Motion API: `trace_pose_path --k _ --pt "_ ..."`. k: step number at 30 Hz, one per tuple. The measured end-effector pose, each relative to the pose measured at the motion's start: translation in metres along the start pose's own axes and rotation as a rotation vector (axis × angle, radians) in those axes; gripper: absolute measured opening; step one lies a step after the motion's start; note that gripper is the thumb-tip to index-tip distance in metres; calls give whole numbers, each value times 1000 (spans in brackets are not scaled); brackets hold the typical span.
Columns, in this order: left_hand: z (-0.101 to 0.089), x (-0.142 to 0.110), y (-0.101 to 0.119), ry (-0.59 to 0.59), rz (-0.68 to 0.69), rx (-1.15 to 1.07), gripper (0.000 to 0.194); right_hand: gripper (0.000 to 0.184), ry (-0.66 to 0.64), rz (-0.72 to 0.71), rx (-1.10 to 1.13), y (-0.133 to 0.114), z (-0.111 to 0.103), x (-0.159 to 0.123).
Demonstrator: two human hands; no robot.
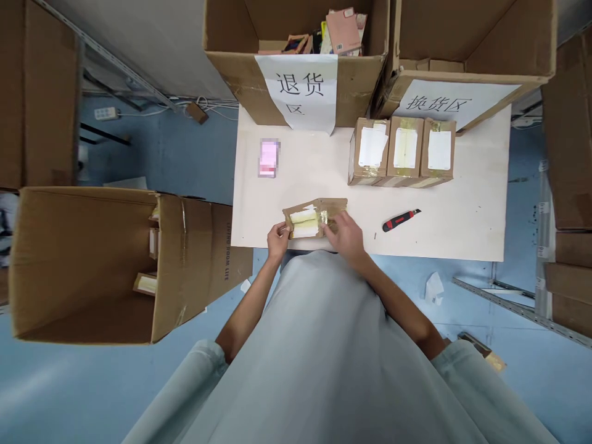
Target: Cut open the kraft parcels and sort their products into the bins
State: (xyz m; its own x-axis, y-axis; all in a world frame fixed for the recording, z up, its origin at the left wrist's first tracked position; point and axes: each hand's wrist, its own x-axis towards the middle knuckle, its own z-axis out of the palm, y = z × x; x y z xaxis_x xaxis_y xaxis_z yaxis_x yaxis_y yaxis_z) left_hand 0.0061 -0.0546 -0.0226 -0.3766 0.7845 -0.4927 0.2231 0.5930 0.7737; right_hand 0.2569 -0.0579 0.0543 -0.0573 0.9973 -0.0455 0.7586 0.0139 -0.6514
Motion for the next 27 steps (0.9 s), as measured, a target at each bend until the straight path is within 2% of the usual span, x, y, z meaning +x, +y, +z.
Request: trace_pose_path --k 3,7,9,12,15,18,20,24,27 --pt "-10 11 -4 -33 -45 -13 22 34 -53 -56 -78 -23 9 5" --pt "-13 17 1 -77 -52 -11 28 29 -60 -14 -85 -21 6 14" --pt "-11 17 4 -109 -55 -20 31 26 -55 74 -92 -6 -2 19" --pt "-1 13 11 -162 -72 -42 33 23 -65 223 -62 31 -17 28" --pt "16 6 22 -220 -66 -36 34 33 -80 325 76 75 -29 31" --pt "28 -9 31 -258 -20 69 26 50 -60 398 249 109 -35 17" --pt "29 -22 31 -256 5 160 22 60 -62 424 332 121 -36 -2" --pt "19 -53 17 -270 4 249 22 68 -92 483 405 125 -35 -46" --pt "13 -70 4 -262 5 270 21 69 -98 494 498 123 -34 -66"
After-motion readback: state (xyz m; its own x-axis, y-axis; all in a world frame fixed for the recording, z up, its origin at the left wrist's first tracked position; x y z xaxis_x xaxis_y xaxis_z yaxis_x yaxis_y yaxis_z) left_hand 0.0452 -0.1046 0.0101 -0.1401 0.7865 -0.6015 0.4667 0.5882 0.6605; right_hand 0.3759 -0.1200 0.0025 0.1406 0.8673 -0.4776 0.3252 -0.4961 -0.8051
